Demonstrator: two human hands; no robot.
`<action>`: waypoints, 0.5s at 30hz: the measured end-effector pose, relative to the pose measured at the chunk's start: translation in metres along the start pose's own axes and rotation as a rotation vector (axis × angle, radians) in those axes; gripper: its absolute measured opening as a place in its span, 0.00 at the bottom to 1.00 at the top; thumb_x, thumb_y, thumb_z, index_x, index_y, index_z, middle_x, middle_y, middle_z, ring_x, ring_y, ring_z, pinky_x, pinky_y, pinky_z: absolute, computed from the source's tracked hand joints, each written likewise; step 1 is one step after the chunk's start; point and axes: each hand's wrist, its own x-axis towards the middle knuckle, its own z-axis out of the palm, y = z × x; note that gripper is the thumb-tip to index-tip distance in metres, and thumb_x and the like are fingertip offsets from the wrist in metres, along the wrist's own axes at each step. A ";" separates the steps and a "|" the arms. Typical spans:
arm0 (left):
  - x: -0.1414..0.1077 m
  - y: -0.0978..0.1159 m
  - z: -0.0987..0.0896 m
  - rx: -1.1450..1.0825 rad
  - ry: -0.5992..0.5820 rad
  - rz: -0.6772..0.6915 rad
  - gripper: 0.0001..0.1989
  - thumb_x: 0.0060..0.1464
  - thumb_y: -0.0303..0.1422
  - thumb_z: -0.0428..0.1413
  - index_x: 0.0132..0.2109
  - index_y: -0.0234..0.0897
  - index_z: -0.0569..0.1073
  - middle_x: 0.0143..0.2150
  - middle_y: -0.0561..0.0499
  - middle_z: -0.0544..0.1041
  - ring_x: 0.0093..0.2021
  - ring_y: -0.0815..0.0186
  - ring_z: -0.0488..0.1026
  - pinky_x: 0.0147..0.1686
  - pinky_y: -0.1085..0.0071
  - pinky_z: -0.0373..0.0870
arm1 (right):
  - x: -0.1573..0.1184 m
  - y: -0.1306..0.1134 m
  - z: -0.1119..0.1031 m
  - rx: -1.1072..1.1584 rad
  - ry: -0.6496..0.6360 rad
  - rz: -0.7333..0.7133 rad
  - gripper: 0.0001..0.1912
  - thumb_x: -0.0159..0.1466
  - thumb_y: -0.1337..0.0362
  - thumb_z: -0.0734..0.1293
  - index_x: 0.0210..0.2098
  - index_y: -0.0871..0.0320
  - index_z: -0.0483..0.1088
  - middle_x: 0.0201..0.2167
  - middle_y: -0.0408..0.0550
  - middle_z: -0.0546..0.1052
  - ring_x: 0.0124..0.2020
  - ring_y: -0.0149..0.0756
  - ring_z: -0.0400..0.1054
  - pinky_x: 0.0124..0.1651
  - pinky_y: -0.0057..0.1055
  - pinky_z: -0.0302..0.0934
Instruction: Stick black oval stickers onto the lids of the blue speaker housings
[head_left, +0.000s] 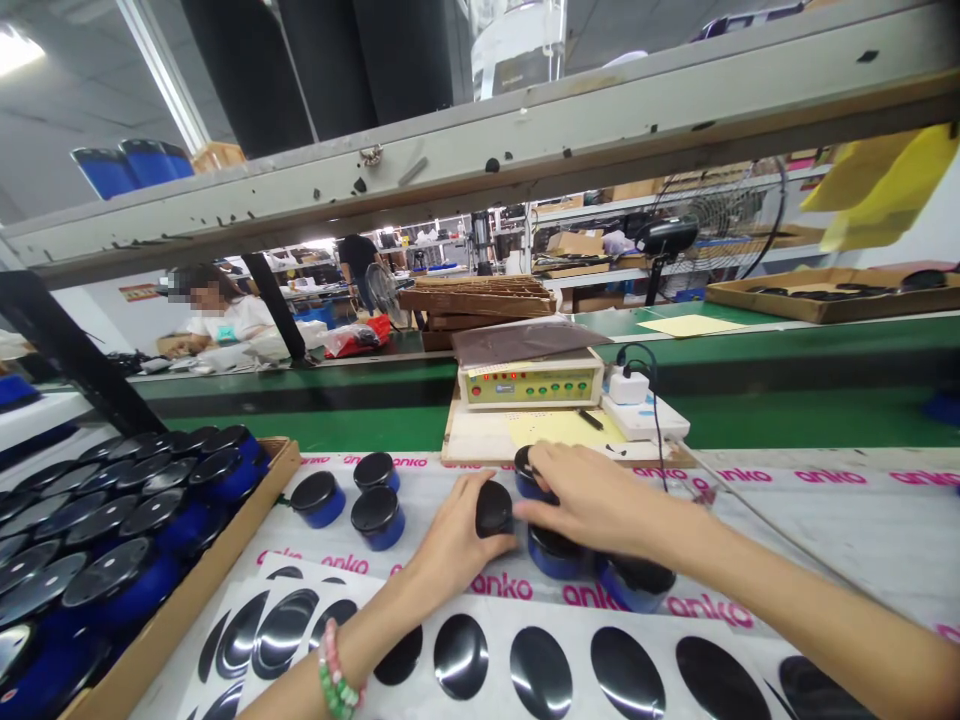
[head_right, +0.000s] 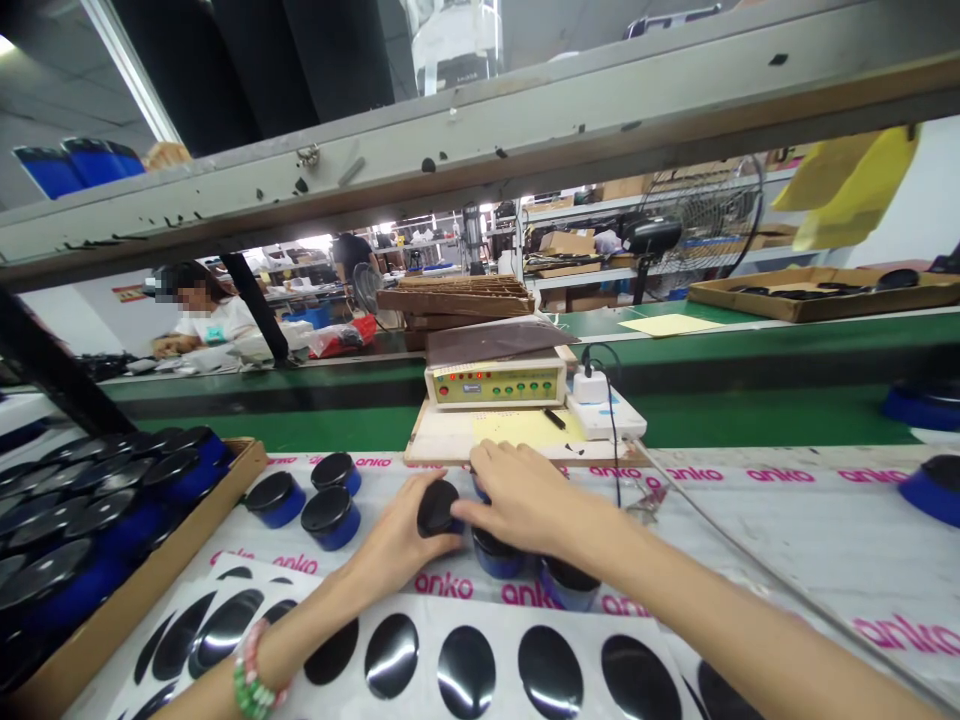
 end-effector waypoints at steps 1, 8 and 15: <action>0.002 -0.001 0.001 0.000 0.014 0.007 0.33 0.45 0.28 0.63 0.58 0.39 0.60 0.57 0.44 0.64 0.58 0.54 0.62 0.59 0.54 0.57 | -0.007 -0.004 0.002 0.014 -0.021 -0.014 0.17 0.62 0.52 0.65 0.37 0.61 0.65 0.38 0.55 0.72 0.39 0.50 0.66 0.42 0.43 0.58; 0.003 0.019 -0.009 0.004 -0.079 0.134 0.39 0.41 0.26 0.64 0.60 0.40 0.59 0.61 0.43 0.60 0.63 0.54 0.55 0.62 0.55 0.52 | -0.034 0.007 0.001 0.213 -0.069 -0.007 0.06 0.63 0.62 0.62 0.36 0.56 0.59 0.34 0.45 0.69 0.34 0.37 0.65 0.32 0.31 0.59; -0.022 0.071 -0.015 -0.061 -0.112 0.136 0.45 0.48 0.38 0.63 0.66 0.44 0.48 0.60 0.45 0.66 0.58 0.55 0.64 0.57 0.56 0.63 | -0.047 -0.013 -0.030 0.716 0.088 0.027 0.05 0.63 0.62 0.59 0.35 0.54 0.55 0.28 0.39 0.62 0.29 0.31 0.58 0.31 0.29 0.56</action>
